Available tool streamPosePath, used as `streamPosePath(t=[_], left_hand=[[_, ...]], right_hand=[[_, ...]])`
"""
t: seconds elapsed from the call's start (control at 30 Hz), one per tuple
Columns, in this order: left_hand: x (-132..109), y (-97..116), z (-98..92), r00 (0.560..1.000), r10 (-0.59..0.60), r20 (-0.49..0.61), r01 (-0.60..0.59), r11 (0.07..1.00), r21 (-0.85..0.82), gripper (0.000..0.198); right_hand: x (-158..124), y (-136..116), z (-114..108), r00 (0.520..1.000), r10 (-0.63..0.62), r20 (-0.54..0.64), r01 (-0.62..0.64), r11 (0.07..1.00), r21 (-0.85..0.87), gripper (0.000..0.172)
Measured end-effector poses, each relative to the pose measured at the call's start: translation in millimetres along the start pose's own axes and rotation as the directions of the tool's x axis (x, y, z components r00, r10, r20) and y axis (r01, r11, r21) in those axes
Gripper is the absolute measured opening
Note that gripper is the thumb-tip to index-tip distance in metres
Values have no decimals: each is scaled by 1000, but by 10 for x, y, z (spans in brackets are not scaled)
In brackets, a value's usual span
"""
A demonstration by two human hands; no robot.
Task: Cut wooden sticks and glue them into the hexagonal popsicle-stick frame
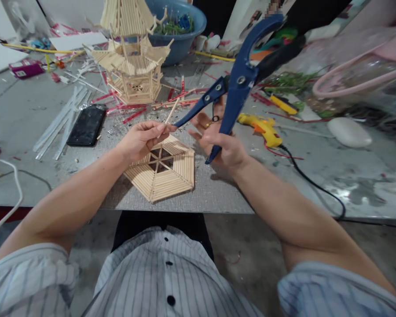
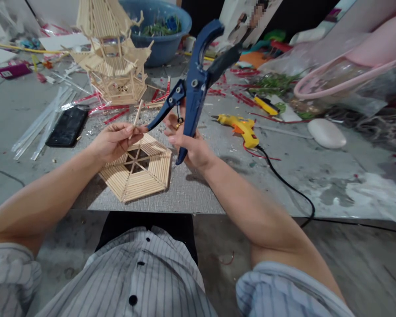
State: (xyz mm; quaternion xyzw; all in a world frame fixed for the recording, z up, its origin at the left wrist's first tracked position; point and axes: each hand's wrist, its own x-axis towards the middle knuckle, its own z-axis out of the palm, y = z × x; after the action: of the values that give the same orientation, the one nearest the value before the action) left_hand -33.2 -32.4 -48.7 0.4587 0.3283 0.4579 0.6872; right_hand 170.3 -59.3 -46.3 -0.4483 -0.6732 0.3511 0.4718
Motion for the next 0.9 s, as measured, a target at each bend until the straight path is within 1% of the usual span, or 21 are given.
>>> streamPosePath(t=[0.03, 0.1, 0.2, 0.27, 0.3, 0.37, 0.43, 0.47, 0.53, 0.57, 0.63, 0.73, 0.8, 0.9], left_hand=[[-2, -8, 1, 1000, -8, 5, 8, 1000, 1, 15], [-11, -23, 6, 999, -39, 23, 39, 999, 21, 13], [-38, -30, 30, 991, -69, 117, 65, 997, 41, 9], [-57, -14, 53, 984, -66, 167, 56, 997, 60, 10], [-63, 1, 63, 983, -63, 173, 50, 996, 77, 11], [-60, 37, 68, 989, -58, 137, 42, 992, 118, 14], [-36, 72, 48, 998, -34, 53, 25, 986, 162, 17], [-19, 86, 30, 1000, -11, 2, 10, 982, 190, 17], [19, 104, -11, 994, 51, -100, -25, 967, 252, 17], [36, 107, -29, 987, 82, -137, -40, 959, 282, 16], [55, 107, -49, 975, 135, -179, -72, 944, 321, 16], [54, 96, -42, 968, 177, -180, -107, 933, 344, 15], [50, 90, -33, 967, 186, -173, -118, 932, 343, 15], [62, 81, -39, 962, 209, -178, -142, 933, 330, 17]], right_hand=[[-19, -15, 14, 999, 1, 38, -4, 998, 64, 32], [-62, -34, 49, 995, 5, 96, -29, 968, 251, 37], [-133, -26, 106, 1000, -17, 21, 9, 949, 317, 35], [-160, 10, 126, 999, -25, -37, 35, 959, 283, 30], [-160, 39, 123, 997, -18, -71, 34, 972, 232, 30], [-127, 118, 87, 989, 8, -147, 6, 996, 92, 35], [-55, 219, 11, 975, 9, -222, -27, 997, -79, 39], [-12, 272, -34, 969, -13, -247, -32, 984, -176, 39], [74, 367, -119, 960, -76, -269, -31, 928, -371, 43], [110, 404, -151, 958, -99, -270, -32, 896, -442, 48], [156, 455, -181, 963, -127, -238, -41, 804, -594, 60], [159, 476, -156, 981, -134, -142, -21, 649, -760, 69], [135, 460, -125, 985, -145, -96, 14, 616, -788, 71], [101, 418, -101, 983, -172, -67, 53, 610, -791, 74]])
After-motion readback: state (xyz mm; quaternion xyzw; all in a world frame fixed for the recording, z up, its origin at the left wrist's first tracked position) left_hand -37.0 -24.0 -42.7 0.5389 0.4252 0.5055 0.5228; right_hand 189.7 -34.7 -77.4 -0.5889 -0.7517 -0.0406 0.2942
